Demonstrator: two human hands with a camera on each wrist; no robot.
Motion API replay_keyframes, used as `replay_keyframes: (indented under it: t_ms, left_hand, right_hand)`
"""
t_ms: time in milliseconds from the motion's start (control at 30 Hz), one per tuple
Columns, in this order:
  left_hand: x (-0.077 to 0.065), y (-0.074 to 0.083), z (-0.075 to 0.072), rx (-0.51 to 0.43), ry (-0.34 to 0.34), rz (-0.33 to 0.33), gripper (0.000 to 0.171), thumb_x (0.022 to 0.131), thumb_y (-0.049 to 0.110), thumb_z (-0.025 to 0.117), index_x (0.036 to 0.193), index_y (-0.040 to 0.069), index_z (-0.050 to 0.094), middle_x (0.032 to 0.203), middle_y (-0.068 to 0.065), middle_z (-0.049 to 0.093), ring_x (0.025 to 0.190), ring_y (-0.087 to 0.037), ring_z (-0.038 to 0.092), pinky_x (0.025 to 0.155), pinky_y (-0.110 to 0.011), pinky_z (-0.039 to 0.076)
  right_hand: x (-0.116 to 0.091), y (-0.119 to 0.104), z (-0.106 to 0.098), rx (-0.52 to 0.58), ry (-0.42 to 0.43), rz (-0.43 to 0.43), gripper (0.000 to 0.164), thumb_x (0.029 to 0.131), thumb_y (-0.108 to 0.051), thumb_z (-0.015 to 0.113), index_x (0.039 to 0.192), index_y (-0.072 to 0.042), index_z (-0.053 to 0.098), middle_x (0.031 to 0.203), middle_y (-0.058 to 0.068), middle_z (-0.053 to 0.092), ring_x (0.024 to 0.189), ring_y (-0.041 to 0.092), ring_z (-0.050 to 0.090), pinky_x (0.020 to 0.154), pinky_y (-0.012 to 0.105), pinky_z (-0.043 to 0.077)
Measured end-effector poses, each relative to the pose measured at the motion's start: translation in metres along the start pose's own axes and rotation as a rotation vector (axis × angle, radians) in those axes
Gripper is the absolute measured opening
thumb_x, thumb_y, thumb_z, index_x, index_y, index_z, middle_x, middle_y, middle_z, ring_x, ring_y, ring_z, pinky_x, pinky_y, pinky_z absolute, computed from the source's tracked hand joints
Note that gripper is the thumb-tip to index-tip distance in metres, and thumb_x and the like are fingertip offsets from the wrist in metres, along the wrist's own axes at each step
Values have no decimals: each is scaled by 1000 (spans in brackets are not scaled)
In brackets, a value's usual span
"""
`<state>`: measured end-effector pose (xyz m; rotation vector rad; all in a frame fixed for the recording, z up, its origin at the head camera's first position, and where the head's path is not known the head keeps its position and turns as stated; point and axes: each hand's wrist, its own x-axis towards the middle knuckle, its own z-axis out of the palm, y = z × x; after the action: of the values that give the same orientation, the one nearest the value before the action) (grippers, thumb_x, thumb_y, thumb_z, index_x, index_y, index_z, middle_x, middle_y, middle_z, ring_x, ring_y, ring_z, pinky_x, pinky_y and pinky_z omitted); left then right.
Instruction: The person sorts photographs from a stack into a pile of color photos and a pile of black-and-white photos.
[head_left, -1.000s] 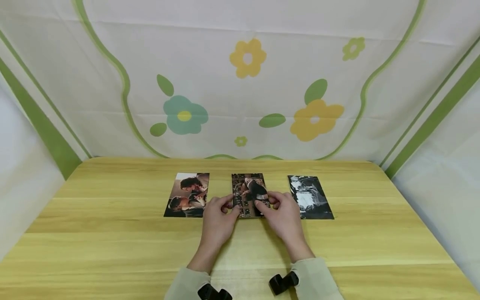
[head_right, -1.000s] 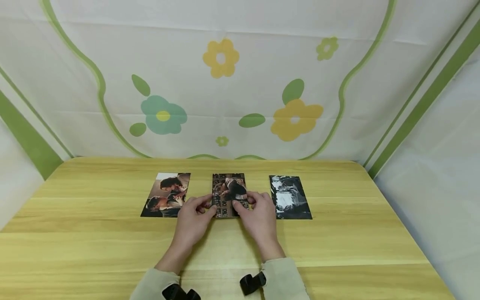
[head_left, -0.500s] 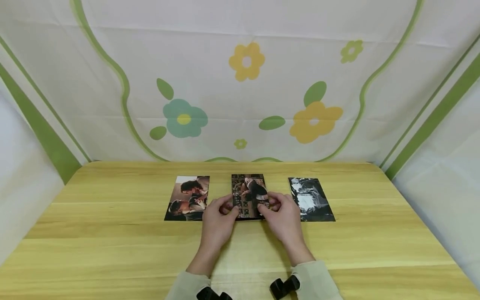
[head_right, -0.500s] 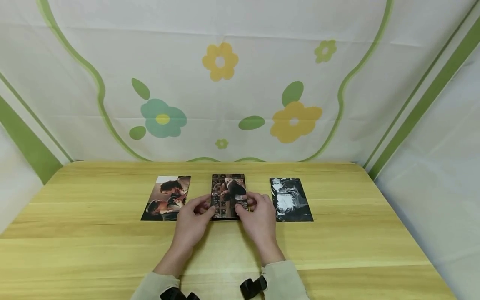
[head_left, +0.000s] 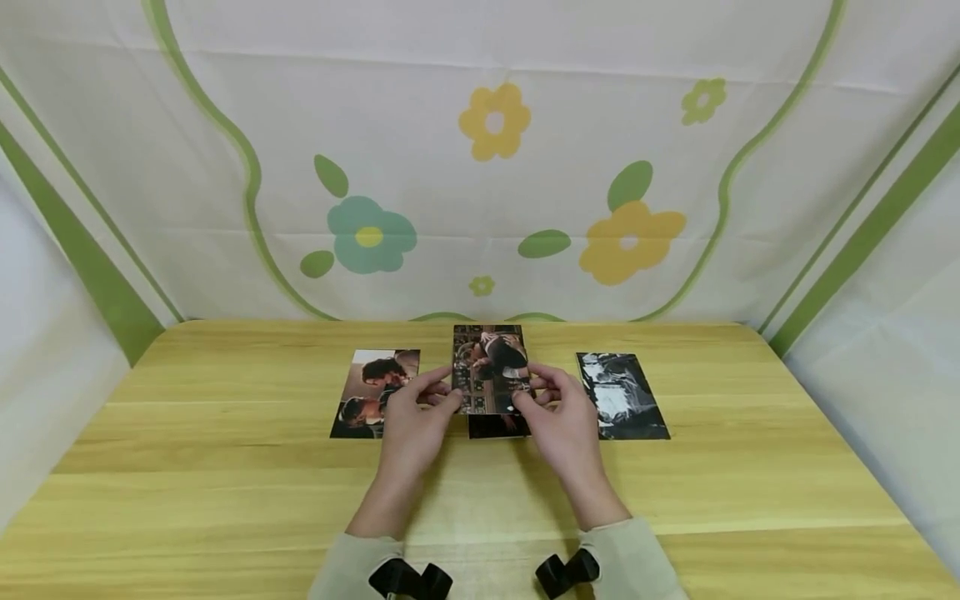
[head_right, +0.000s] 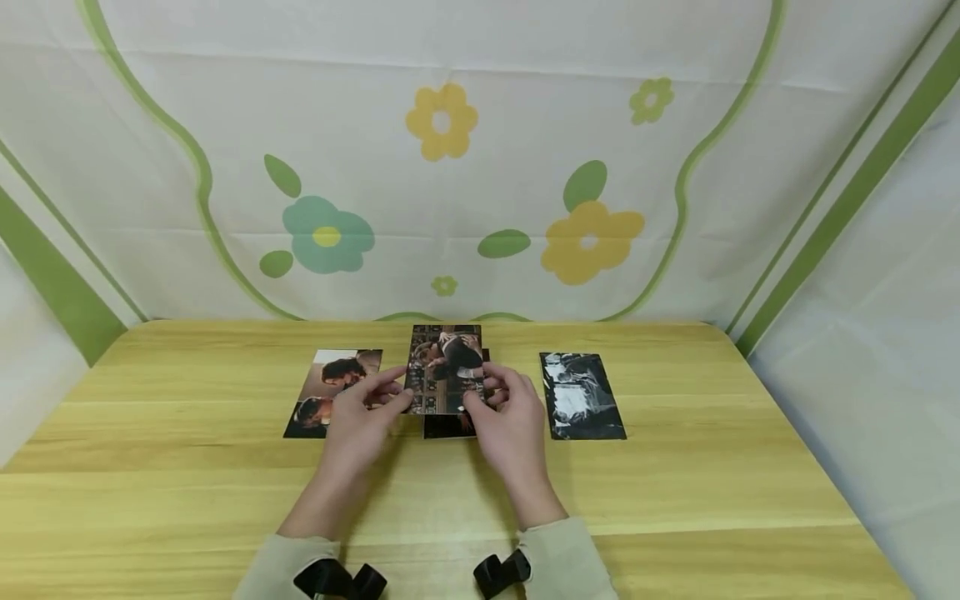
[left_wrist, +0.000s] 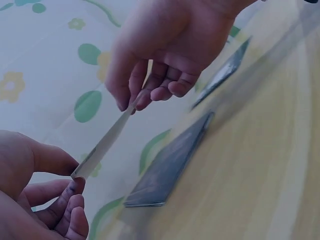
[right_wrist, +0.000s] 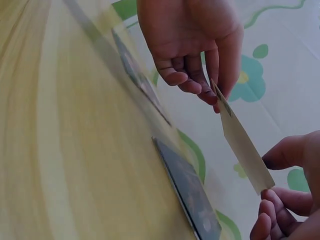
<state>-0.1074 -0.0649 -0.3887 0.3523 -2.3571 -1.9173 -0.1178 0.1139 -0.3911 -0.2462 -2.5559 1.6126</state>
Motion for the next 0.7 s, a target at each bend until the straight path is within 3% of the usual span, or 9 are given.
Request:
replay_keyframes:
  t_ms: [233,433,567,700]
  left_hand:
    - [-2,8,-10,1,-6,3,38,100,8,71,138,12,73,112,-9,69,100,-23,59,79,-32,50]
    - [-3,8,-16,6,12,-2,38,101,6,70,138,12,73,114,-10,69,101,-22,58,79,-31,48]
    - [4,9,-25,19,45,8,38,100,3,68,137,10,73,116,-11,69,102,-23,58,80,-28,48]
    - [8,9,-40,12,69,-34,38,101,3,65,137,9,72,121,-11,64,106,-22,56,80,-23,49]
  right_hand:
    - [-5,-10,-1,50,-40,-8,48,93,-16,77,140,-20,70,123,4,67,105,19,61,91,33,52]
    - [-5,-8,2,44,-47,-15,48,92,-12,76,140,-18,72,120,3,69,103,16,62,88,25,53]
    - [-10,-11,11,107,-67,-40,46,93,-8,75,139,-12,72,120,7,70,104,17,63,86,18,53]
    - [-17,-16,25,193,-101,-62,49,92,-2,76,140,-8,70,122,11,70,103,18,65,84,16,55]
